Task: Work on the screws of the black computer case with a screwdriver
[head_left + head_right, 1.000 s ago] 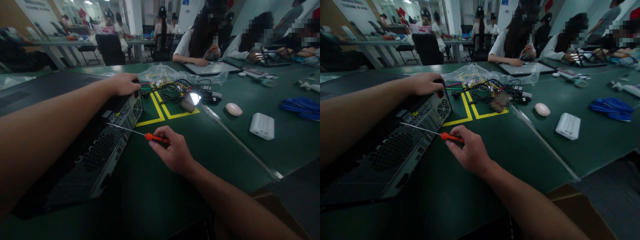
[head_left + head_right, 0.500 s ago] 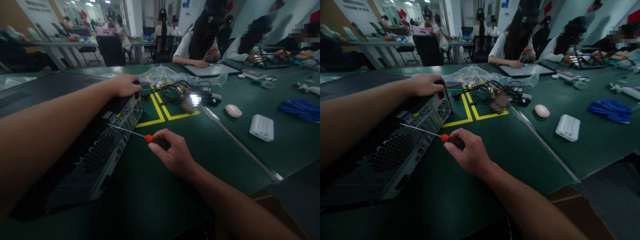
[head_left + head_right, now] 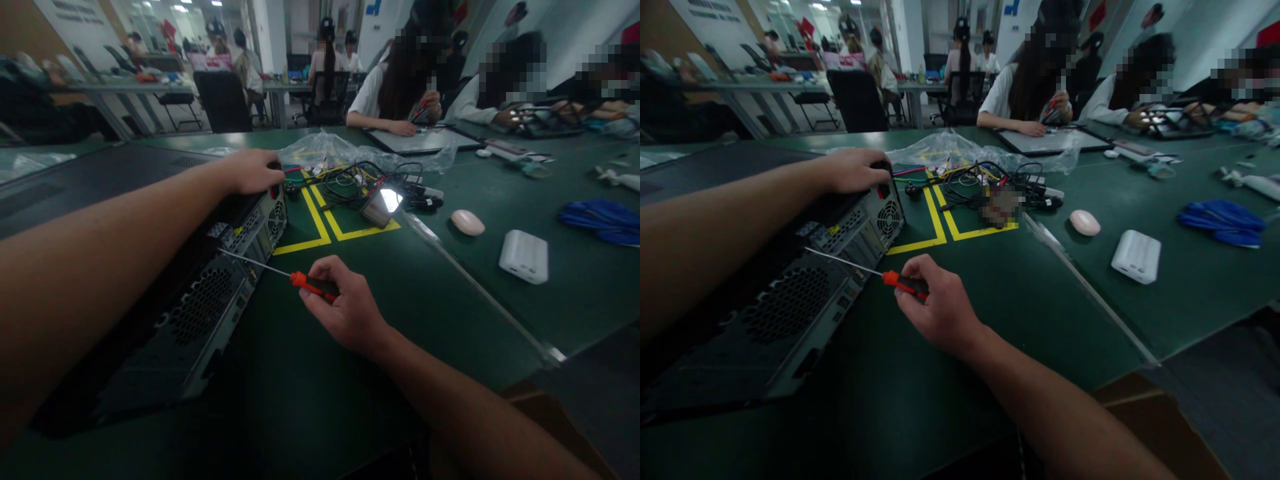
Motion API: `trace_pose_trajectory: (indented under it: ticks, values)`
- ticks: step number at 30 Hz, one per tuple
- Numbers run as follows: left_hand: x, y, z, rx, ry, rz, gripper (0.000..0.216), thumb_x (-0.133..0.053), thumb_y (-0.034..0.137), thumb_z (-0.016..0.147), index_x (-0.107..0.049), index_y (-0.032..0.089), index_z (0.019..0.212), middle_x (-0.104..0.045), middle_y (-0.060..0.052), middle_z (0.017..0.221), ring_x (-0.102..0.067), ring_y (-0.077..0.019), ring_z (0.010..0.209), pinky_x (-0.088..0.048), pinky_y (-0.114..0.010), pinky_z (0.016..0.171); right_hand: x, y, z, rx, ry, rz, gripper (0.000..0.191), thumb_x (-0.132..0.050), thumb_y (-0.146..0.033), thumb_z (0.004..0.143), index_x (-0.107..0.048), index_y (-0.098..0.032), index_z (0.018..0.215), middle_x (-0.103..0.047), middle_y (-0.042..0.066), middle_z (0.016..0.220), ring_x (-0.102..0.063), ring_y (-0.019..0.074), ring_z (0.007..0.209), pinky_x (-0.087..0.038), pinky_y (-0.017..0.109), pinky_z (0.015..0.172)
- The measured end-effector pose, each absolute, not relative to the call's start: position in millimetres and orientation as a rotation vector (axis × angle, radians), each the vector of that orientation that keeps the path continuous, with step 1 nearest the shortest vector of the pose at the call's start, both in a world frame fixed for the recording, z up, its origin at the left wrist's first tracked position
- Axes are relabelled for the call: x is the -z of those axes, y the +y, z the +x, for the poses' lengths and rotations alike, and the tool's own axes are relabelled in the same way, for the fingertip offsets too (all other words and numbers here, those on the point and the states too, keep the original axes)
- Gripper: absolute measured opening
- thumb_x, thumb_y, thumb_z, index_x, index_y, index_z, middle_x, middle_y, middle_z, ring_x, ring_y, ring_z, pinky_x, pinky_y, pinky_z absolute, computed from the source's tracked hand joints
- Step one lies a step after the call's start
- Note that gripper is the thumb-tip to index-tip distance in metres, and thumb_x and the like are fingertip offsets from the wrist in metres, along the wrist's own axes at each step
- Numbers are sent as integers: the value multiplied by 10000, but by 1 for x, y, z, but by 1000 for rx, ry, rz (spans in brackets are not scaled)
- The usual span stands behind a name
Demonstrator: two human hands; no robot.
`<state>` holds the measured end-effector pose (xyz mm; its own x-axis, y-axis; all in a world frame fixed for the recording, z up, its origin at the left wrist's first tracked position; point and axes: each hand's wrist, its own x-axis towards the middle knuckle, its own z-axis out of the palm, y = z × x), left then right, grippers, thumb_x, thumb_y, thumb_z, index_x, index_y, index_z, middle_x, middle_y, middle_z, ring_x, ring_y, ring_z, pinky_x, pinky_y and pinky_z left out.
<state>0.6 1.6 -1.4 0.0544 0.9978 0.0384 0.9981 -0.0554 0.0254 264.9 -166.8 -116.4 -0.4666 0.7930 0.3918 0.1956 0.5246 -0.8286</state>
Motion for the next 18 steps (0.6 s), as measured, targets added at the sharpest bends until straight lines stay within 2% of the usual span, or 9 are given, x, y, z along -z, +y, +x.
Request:
trace_pose_trajectory:
  ticks: [6, 12, 18]
  values:
    - [1, 1, -1, 122, -2138, -2310, 817, -542, 570, 946, -749, 265, 1675, -824, -154, 1554, -706, -473, 1479, -560, -585, 1238, 116, -165, 266, -919, -1945, -818, 181, -760, -352, 1015, -607, -275, 1075, -763, 3, 975, -636, 163, 769, -489, 317, 729]
    - [0, 1, -3, 118, -2152, -2303, 793, -563, 595, 948, -769, 299, 1654, -847, -122, 1504, -728, -438, 1463, -587, -530, 1208, 114, -165, 266, -910, -1931, -803, 163, -764, -346, 1024, -630, -271, 1082, -772, 6, 980, -651, 168, 777, -502, 322, 738]
    - [1, 1, -2, 142, -2134, -2286, 777, -562, 581, 952, -777, 299, 1643, -862, -141, 1454, -732, -452, 1435, -583, -564, 1211, 114, -165, 266, -904, -1925, -814, 153, -773, -346, 1018, -652, -271, 1075, -795, 17, 1009, -683, 178, 811, -529, 333, 768]
